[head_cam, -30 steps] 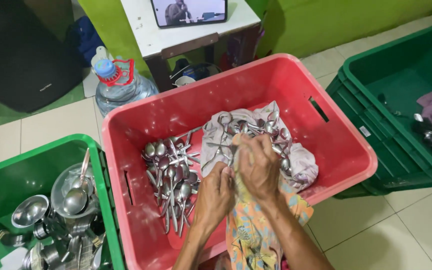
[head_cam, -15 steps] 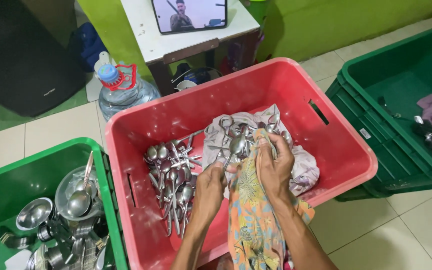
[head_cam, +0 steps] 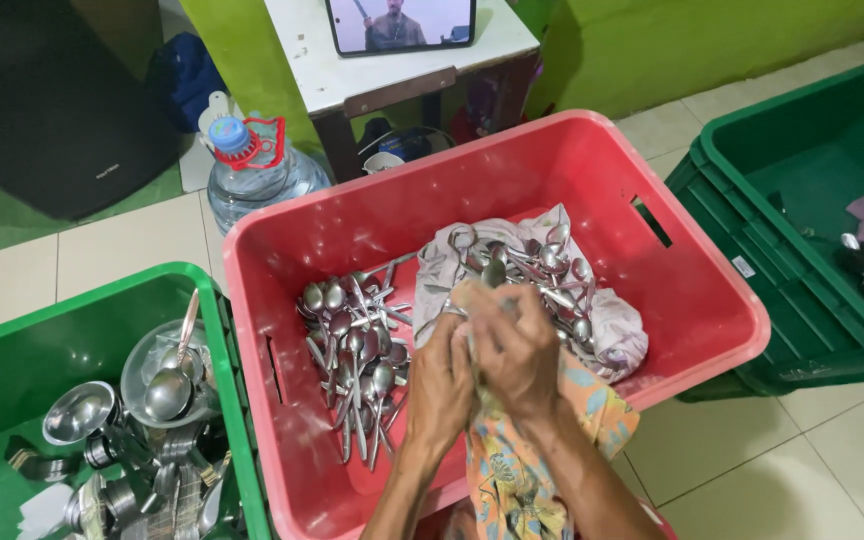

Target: Wiping spoons and forks with a cloth and sorting them into bins.

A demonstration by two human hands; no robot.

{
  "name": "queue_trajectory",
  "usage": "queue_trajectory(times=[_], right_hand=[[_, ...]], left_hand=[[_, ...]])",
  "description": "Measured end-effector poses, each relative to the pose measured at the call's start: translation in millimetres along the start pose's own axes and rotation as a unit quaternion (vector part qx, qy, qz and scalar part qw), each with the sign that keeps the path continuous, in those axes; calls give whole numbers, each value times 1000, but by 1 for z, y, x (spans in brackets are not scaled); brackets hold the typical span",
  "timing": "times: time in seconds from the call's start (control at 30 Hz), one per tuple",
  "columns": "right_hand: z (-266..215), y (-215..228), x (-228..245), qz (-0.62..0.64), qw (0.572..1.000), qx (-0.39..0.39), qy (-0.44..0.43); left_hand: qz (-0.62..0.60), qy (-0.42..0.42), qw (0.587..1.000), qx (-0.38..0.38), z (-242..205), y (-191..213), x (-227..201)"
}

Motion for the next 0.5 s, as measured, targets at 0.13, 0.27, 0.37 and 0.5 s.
queue_trajectory(times=[0.13,0.27,0.37,0.5], right_hand=[[17,6,-8,9,996,-57,-67],[13,4,-36,26,990,-58,-125],[15,13,4,51,994,-51,-82],[10,-3,-52,45,979,-46,-194]], left_hand=[[-8,1,999,36,-4,1,-18],[4,5,999,52,-11,2,-25],[-6,13,999,38,-7,2,-19],[-28,-58,996,64,-9,-8,-7]])
Point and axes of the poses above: each hand's wrist, its own z-axis towards the middle knuckle, its own y-axis out of the back of the hand, x = y × z, the point moved 1 cm from there along z, towards the middle knuckle, and after that the axes turned 5 degrees about -x, right-handed, at the moved point
